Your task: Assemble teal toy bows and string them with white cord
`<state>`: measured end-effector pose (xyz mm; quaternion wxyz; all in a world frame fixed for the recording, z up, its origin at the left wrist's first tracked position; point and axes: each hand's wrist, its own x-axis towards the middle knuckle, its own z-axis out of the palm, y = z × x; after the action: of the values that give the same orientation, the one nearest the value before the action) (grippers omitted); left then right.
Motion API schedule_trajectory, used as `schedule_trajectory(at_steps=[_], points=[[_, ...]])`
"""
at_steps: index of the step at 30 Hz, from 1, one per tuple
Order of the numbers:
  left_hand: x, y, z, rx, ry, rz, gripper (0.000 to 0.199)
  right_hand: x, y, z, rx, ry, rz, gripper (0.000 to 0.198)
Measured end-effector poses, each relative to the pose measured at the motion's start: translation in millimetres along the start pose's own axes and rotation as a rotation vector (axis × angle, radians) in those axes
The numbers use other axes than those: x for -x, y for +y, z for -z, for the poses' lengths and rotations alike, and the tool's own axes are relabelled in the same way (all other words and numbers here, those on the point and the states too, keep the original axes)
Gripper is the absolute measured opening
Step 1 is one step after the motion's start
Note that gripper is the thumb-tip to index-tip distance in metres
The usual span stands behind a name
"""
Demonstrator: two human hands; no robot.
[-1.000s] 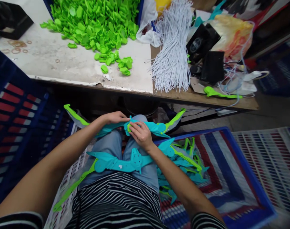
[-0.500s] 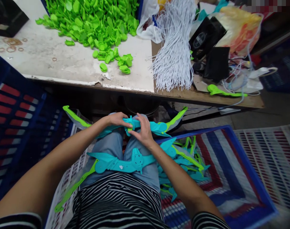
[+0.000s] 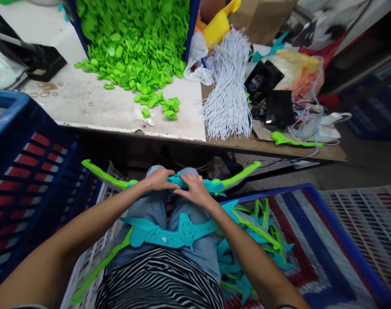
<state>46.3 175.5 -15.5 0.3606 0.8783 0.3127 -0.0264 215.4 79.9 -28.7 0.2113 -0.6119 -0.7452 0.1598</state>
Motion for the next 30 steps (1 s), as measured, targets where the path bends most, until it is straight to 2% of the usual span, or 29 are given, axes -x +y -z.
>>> schedule_trajectory(at_steps=[1, 3, 5, 6, 9, 11, 13, 16, 19, 21, 23, 25, 27, 30], points=[[6.4, 3.7, -2.8, -0.073, 0.041, -0.018, 0.036, -9.7, 0.4, 11.4, -0.088, 0.03, 0.016, 0.036], [19.1, 11.2, -12.4, -0.221, 0.126, -0.032, 0.036, -38.3, -0.9, 35.2, -0.183, 0.184, 0.015, 0.027], [30.3, 17.8, -26.9, -0.33, 0.176, -0.027, 0.038, -77.5, -5.6, 54.3, -0.119, 0.371, -0.018, 0.029], [35.0, 20.3, -35.2, -0.358, 0.187, -0.019, 0.042, -99.3, -8.7, 60.4, -0.051, 0.42, -0.033, 0.029], [44.3, 24.6, -56.4, -0.333, 0.19, -0.007, 0.063, -162.8, -18.1, 63.7, 0.116, 0.403, -0.113, 0.034], [45.5, 25.0, -61.4, -0.253, 0.182, -0.007, 0.072, -195.4, -22.8, 57.4, 0.173, 0.358, -0.193, 0.039], [41.7, 24.1, -56.7, -0.137, 0.149, 0.025, 0.069, -216.8, -25.7, 50.5, 0.197, 0.33, -0.248, 0.038], [27.9, 20.0, -37.8, 0.09, 0.049, 0.182, 0.064, -226.9, -26.6, 48.2, 0.179, 0.328, -0.276, 0.03], [10.6, 10.3, -20.2, 0.403, -0.023, 0.28, 0.047, -205.5, -23.6, 55.4, 0.084, 0.392, -0.217, 0.026], [1.1, 1.3, -15.5, 0.564, -0.054, 0.298, 0.032, -170.0, -20.5, 58.3, 0.002, 0.413, -0.096, 0.025], [-5.3, -7.2, -16.2, 0.651, -0.081, 0.327, 0.035, -120.0, -17.7, 54.5, -0.066, 0.365, 0.042, 0.024], [-8.6, -12.5, -19.5, 0.729, -0.097, 0.364, 0.041, -64.6, -15.2, 42.7, -0.11, 0.257, 0.125, 0.024], [-10.0, -13.6, -22.0, 0.805, -0.118, 0.394, 0.044, -15.8, -12.1, 25.1, -0.125, 0.161, 0.148, 0.024], [-10.0, -9.3, -21.5, 0.917, -0.16, 0.435, 0.046, 26.8, -6.6, -2.3, -0.111, 0.117, 0.149, 0.023]])
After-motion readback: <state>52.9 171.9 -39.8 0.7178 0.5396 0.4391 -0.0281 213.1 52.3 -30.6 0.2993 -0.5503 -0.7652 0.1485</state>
